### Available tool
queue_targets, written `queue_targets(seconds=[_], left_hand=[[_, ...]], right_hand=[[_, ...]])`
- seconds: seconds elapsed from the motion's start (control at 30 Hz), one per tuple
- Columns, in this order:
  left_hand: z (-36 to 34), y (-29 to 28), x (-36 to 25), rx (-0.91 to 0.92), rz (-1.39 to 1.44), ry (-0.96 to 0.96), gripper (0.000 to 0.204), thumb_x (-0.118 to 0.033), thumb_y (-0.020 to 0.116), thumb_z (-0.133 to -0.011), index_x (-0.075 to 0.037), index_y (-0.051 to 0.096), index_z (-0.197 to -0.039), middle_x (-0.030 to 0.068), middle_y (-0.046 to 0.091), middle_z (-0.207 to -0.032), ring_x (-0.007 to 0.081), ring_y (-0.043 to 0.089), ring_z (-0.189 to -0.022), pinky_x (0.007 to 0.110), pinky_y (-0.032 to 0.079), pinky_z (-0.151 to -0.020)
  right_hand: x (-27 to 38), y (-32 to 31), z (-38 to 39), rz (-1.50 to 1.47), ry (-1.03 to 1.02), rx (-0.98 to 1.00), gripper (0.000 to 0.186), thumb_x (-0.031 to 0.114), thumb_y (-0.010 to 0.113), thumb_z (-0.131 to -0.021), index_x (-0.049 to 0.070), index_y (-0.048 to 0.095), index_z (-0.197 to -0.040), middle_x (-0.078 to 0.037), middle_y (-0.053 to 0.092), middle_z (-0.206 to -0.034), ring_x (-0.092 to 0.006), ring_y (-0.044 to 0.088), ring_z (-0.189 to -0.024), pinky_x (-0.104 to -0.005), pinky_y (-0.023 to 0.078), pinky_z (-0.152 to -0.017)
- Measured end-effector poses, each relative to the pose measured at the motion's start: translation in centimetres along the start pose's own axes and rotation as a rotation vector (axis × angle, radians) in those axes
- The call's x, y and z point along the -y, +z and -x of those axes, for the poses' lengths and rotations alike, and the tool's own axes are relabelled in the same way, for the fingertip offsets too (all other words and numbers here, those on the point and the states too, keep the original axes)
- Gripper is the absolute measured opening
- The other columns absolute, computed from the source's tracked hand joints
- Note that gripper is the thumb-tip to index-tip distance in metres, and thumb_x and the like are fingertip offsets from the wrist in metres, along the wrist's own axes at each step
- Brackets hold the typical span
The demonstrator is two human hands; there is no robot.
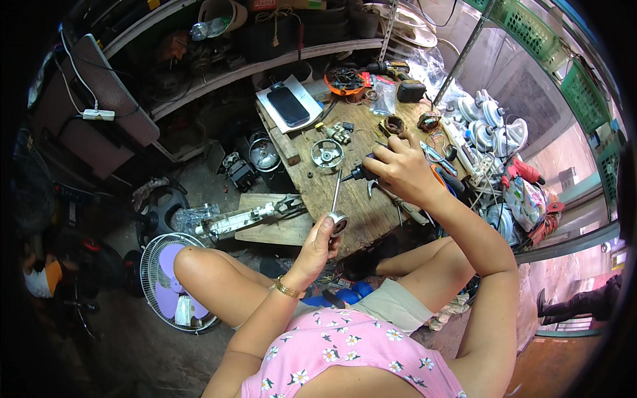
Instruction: The person sits on the floor in a workshop and uses a screwdriver and hammer to disassemble and adjust small mechanical components on a wooden workbench. They handle a cylindrical motor part and various small metal pieces, occasionally reaching for tools and parts from the cluttered table.
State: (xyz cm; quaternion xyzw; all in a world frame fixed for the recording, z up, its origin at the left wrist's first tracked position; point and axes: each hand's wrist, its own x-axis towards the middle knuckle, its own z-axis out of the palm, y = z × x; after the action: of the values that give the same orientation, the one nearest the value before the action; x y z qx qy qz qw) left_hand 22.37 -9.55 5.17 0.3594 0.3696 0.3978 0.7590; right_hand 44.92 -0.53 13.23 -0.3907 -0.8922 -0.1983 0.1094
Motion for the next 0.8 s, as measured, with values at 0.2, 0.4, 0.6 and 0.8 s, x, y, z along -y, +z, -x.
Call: queue_targets(seconds=[0.2, 0.4, 0.6, 0.8], left_hand=[[0.1, 0.4, 0.1, -0.019, -0.017, 0.003, 0.055, -0.057, 0.04, -0.095, -0.007, 0.055, -0.112, -0.0017, 0.046, -0.076, 0.0049, 0.038, -0.064, 0.02, 0.032, -0.052], [0.0, 0.5, 0.1, 0.015, -0.049, 0.007, 0.054, -0.057, 0.041, -0.095, -0.008, 0.054, -0.112, -0.0015, 0.046, -0.076, 0.0051, 0.038, -0.063, 0.02, 0.032, -0.053], [-0.1, 0.5, 0.2, 0.003, -0.067, -0.009, 0.053, -0.058, 0.041, -0.095, -0.009, 0.053, -0.111, -0.001, 0.045, -0.074, 0.0056, 0.037, -0.061, 0.02, 0.032, -0.052], [-0.5, 0.3, 0.5, 0.036, -0.16, 0.03, 0.052, -0.057, 0.04, -0.095, -0.009, 0.052, -0.111, -0.0008, 0.046, -0.074, 0.0057, 0.036, -0.06, 0.02, 0.03, -0.052]], right_hand=[[0.1, 0.0, 0.2, 0.027, -0.013, -0.013, 0.038, 0.019, 0.075, -0.06, 0.018, 0.062, -0.095, 0.002, 0.056, -0.088, -0.0196, 0.054, -0.089, -0.0439, 0.038, -0.09], [-0.2, 0.0, 0.3, 0.06, 0.012, -0.007, 0.035, 0.018, 0.073, -0.061, 0.019, 0.062, -0.094, 0.002, 0.056, -0.088, -0.019, 0.054, -0.09, -0.0435, 0.038, -0.089], [0.7, 0.1, 0.7, 0.018, -0.041, -0.019, 0.034, 0.019, 0.074, -0.061, 0.018, 0.062, -0.093, 0.003, 0.057, -0.09, -0.0189, 0.054, -0.09, -0.0437, 0.038, -0.088], [0.0, 0.4, 1.0, 0.019, 0.036, -0.067, 0.025, 0.016, 0.07, -0.065, 0.018, 0.062, -0.089, 0.002, 0.055, -0.084, -0.0194, 0.054, -0.087, -0.0435, 0.039, -0.085]])
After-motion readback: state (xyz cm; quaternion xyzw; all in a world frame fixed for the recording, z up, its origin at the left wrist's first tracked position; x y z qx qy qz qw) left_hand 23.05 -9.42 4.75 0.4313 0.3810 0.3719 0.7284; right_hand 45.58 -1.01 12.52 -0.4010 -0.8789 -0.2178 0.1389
